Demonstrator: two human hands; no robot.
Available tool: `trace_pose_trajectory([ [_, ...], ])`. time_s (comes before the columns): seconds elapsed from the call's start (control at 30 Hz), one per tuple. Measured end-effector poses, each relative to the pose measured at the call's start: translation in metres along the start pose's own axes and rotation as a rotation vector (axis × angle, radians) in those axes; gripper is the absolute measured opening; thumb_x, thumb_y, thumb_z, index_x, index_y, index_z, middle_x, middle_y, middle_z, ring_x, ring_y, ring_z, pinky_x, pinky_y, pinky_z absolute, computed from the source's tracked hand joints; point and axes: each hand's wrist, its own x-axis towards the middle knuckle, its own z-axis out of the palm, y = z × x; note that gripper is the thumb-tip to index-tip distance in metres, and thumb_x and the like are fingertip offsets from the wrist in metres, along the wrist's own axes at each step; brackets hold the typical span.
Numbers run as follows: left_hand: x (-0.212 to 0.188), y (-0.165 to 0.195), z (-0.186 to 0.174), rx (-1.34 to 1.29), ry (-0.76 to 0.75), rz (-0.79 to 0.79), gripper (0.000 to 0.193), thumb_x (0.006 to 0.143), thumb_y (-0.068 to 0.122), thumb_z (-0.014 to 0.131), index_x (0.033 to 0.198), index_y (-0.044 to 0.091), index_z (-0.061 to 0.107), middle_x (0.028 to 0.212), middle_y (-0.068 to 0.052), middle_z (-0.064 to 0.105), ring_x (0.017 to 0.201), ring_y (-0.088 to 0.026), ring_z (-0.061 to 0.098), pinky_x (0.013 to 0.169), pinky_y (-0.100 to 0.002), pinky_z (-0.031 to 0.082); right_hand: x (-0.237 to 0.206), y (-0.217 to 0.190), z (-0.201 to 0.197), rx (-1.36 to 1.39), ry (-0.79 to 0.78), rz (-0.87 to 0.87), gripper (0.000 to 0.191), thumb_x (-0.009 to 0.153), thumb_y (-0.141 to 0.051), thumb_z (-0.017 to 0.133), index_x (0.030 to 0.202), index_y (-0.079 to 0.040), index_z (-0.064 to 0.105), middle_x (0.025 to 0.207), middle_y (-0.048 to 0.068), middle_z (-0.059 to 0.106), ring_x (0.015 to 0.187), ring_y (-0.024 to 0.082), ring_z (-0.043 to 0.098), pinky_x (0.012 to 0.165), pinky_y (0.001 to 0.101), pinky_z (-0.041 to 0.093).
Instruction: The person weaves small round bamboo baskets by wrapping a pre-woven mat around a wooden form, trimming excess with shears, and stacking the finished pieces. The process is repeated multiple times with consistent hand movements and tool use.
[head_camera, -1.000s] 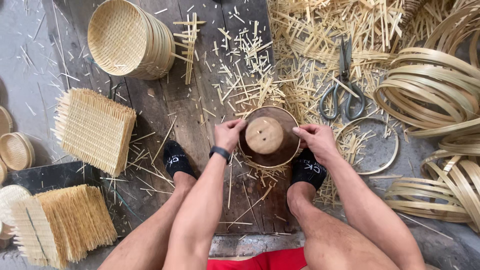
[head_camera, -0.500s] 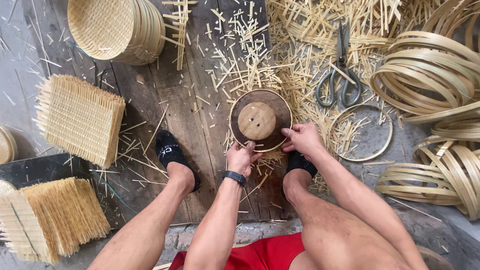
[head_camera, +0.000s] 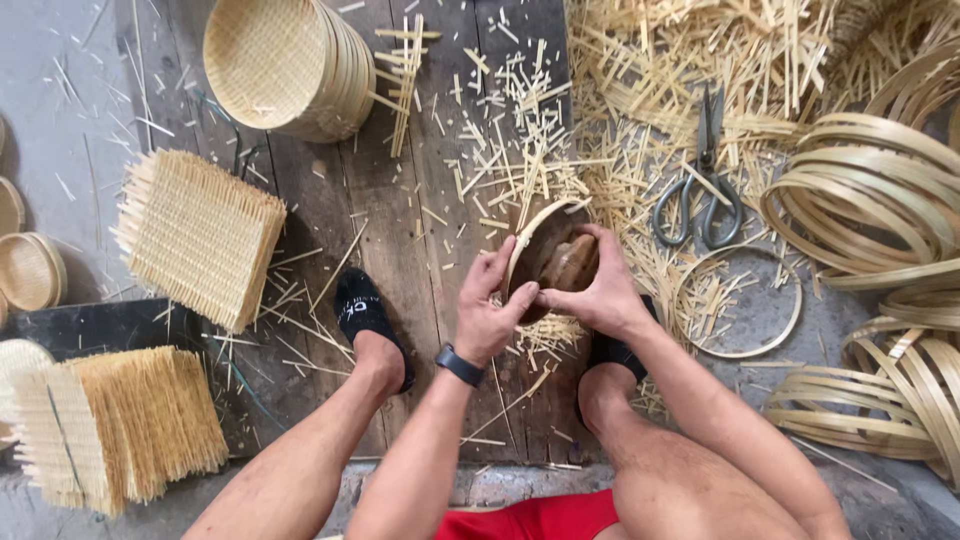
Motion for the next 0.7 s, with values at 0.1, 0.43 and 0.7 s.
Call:
trace_pose_trajectory([
  [0.1, -0.003, 0.012, 0.020, -0.170, 0.095, -0.046, 0.051, 0.100, 0.009, 0.074, 0.149, 0.003, 0.062, 0.129, -0.009, 0.062, 0.117, -0.015, 0.062, 0.103, -0.027, 0.052, -0.001, 0.001, 0.005, 0.163, 0.051, 0.020, 0.112, 0.057, -0.039, 0.094, 0.145, -0.003, 0.037, 0.133, 0.018, 0.056, 0.123, 0.030, 0.059, 0.102, 0.0404, 0.052],
  [0.43, 0.005, 0.024, 0.037, -0.079, 0.283, 0.036, 0.037, 0.097, 0.006, 0.072, 0.133, 0.002, 0.068, 0.128, -0.016, 0.074, 0.117, -0.021, 0.072, 0.102, -0.031, 0.057, -0.008, 0.007, 0.009, 0.039, 0.110, -0.092, 0.107, 0.055, -0.037, 0.099, 0.139, -0.002, 0.042, 0.129, 0.018, 0.056, 0.117, 0.027, 0.060, 0.098, 0.0394, 0.052],
  [0.7, 0.010, 0.024, 0.033, -0.199, 0.165, -0.111, 0.042, 0.095, 0.013, 0.072, 0.135, 0.002, 0.067, 0.122, -0.017, 0.077, 0.110, -0.022, 0.075, 0.095, -0.031, 0.059, -0.009, 0.005, 0.004, 0.160, 0.087, 0.030, 0.109, 0.055, -0.043, 0.094, 0.140, -0.003, 0.039, 0.124, 0.017, 0.058, 0.111, 0.026, 0.064, 0.093, 0.0388, 0.058],
])
